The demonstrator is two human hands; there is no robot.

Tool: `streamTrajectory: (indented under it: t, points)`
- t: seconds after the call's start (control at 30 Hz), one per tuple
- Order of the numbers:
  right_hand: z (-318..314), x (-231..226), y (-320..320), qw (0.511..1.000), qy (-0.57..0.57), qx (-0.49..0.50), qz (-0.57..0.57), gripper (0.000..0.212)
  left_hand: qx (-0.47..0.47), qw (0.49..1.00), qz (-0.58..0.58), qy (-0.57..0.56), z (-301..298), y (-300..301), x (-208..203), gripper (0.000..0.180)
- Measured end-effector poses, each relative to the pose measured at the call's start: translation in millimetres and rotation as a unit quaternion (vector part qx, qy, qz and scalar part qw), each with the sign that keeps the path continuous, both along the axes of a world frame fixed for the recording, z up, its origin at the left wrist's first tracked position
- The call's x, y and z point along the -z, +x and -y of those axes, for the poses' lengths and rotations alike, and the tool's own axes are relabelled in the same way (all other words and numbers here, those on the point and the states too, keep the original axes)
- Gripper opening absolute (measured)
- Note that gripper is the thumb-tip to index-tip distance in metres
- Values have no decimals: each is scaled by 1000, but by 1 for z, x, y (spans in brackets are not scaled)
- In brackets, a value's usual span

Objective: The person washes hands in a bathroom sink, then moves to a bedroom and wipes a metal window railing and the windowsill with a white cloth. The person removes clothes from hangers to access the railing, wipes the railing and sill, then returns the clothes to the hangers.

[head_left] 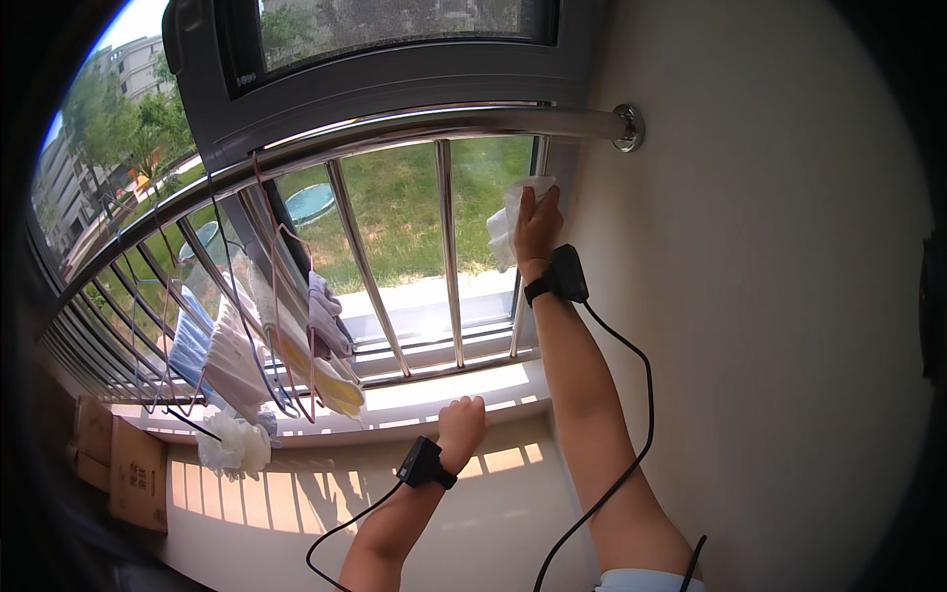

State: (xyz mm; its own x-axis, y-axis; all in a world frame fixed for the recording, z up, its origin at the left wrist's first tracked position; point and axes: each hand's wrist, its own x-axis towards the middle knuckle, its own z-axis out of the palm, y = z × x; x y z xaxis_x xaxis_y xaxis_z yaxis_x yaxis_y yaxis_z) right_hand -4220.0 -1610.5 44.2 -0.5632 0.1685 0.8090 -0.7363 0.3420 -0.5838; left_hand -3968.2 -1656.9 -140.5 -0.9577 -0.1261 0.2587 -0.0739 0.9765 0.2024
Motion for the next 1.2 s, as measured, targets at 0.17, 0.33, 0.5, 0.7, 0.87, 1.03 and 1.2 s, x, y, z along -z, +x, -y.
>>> streamTrajectory:
  t: [0.17,0.33,0.5,0.7,0.87,1.03,1.2]
  points:
    - [-8,204,31,986,8,-18,168,39,-6,999,-41,-1,2,4,54,12]
    - [-14,329,30,951,40,-71,298,36,20,1000,17,12,6,20,101,14]
    - [-17,296,35,952,8,-101,289,32,22,999,-17,-34,7,20,92,30]
    - [-13,82,10,977,-52,-196,59,26,69,997,-14,-31,-10,18,38,37]
    - [-3,-79,1,993,-50,-106,-5,41,108,992,-57,8,-29,3,-2,36]
    - [-5,-26,-6,994,-19,-107,-28,49,111,991,-57,42,-37,-5,11,31]
    - [-13,179,13,982,51,-60,172,32,100,994,-7,35,-37,20,75,32]
